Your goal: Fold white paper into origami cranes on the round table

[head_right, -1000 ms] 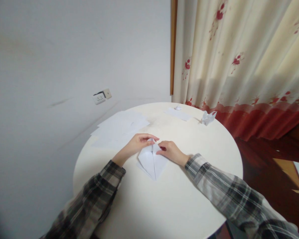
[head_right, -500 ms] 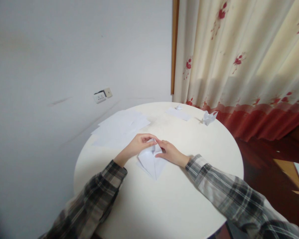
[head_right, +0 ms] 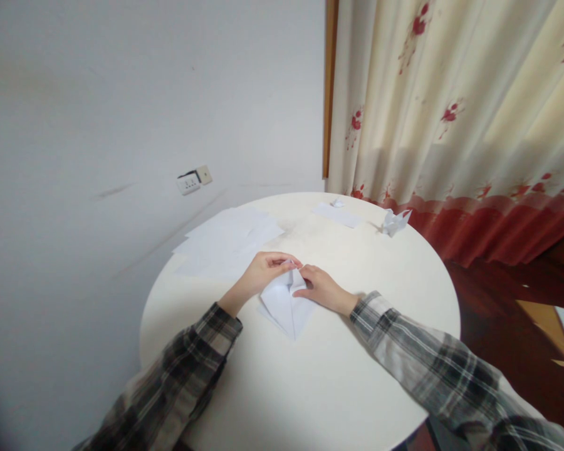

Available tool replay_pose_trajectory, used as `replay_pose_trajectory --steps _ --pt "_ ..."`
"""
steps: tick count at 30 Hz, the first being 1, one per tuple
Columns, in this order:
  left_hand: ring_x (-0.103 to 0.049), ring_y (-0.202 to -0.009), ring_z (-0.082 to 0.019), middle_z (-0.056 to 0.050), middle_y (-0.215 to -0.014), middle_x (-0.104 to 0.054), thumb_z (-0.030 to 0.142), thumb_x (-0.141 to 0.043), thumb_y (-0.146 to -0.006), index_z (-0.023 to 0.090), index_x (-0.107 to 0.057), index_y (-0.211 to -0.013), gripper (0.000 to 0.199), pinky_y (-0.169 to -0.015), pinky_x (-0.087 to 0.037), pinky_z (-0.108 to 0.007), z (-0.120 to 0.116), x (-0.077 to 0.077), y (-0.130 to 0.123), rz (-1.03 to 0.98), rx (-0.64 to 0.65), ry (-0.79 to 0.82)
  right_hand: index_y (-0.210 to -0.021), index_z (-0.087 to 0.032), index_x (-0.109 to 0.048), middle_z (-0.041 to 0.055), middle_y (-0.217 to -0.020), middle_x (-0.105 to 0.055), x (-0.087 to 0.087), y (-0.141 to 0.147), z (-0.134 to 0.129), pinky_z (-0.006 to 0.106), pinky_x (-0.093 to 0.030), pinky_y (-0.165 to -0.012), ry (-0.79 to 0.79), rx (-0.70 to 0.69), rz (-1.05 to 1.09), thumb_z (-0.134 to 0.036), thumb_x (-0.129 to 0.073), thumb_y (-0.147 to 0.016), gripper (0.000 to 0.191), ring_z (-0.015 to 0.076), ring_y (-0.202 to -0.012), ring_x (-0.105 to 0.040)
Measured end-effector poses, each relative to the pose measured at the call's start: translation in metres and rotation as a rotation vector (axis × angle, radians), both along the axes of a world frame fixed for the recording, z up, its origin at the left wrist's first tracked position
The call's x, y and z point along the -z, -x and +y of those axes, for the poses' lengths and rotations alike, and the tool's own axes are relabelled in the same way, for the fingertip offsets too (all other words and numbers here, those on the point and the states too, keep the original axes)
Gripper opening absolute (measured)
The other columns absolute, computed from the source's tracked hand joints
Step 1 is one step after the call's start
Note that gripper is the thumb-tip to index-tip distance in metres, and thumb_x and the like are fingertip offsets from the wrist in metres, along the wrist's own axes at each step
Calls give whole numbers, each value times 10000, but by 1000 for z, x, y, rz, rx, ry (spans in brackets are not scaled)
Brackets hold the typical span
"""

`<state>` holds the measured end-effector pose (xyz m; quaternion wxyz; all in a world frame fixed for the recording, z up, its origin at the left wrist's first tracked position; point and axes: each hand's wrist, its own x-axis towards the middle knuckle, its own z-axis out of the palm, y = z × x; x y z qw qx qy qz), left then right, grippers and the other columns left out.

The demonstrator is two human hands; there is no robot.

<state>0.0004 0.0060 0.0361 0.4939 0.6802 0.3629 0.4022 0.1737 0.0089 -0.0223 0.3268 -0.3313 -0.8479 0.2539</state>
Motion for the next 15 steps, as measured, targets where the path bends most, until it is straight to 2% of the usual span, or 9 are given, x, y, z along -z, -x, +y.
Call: replay_pose_trajectory --steps 4,10,15 --pt "-628 -750 -173 -82 -833 -697 332 -653 -686 111 -692 -800 251 -685 -481 -250 0 0 -2 -30 -28 15 -926 -170 -600 61 -908 -599 -1 0 0 315 -423 -747 -4 -8 6 -352 -664 -727 278 199 -841 -536" --pt "-639 -795 -188 -76 -844 -705 338 -631 -705 120 -698 -771 237 -729 -491 -265 3 3 -3 -56 -89 -25 -820 -170 -576 33 -781 -565 -1 1 0 291 -400 -663 -29 28 -52 -365 -664 -723 235 176 -722 -500" --pt "-646 -813 -192 -74 -859 -709 334 -620 -723 123 -700 -787 234 -734 -501 -264 3 4 -4 -52 -114 -44 -799 -169 -558 36 -804 -560 -2 2 0 282 -392 -676 -25 28 -56 -347 -660 -731 216 174 -752 -500"
